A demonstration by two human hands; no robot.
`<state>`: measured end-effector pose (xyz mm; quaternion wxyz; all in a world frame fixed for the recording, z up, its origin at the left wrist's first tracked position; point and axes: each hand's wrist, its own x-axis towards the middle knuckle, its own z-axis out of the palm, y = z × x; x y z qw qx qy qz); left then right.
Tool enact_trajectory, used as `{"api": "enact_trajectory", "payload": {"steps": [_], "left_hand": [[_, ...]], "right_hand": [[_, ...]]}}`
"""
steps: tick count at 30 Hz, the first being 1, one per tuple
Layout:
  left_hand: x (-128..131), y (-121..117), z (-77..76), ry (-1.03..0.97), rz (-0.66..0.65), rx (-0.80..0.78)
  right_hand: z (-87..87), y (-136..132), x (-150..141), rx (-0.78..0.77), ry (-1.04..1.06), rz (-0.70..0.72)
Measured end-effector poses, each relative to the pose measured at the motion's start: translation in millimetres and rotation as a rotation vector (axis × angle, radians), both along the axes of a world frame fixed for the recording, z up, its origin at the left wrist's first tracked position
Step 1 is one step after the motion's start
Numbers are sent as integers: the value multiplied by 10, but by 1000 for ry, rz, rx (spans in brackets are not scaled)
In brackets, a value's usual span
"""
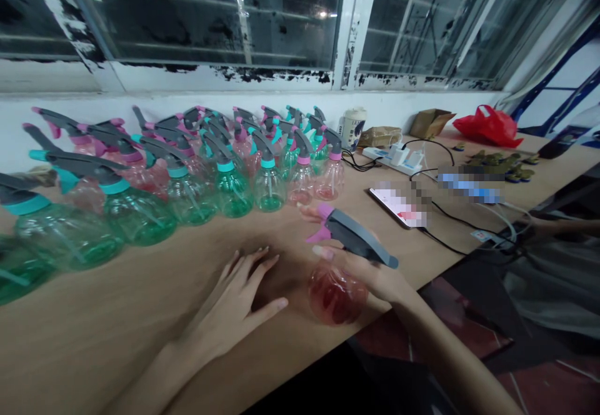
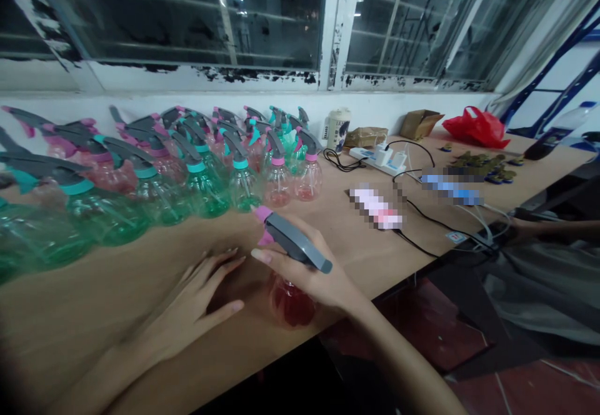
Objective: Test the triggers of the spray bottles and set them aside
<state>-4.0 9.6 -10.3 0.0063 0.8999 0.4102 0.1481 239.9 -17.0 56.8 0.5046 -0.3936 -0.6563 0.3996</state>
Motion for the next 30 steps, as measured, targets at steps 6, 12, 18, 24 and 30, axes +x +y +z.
{"api": "enact_trajectory", "payload": {"steps": [6, 12, 18, 24, 30], "left_hand": [[-8, -2, 11, 4, -8, 6], [-7, -4, 8, 10, -6, 2], [2, -7, 20, -4, -3, -15], [-3, -2, 14, -15, -19, -7], [-4, -22, 24, -3, -15, -13]], "right_hand": [[-57, -18, 13, -28, -18, -51], [-46, -15, -6, -49, 21, 10], [-139, 6, 1, -68, -98, -149], [-159, 21, -4, -59, -108, -137], [-54, -11, -48, 45, -40, -98]]}}
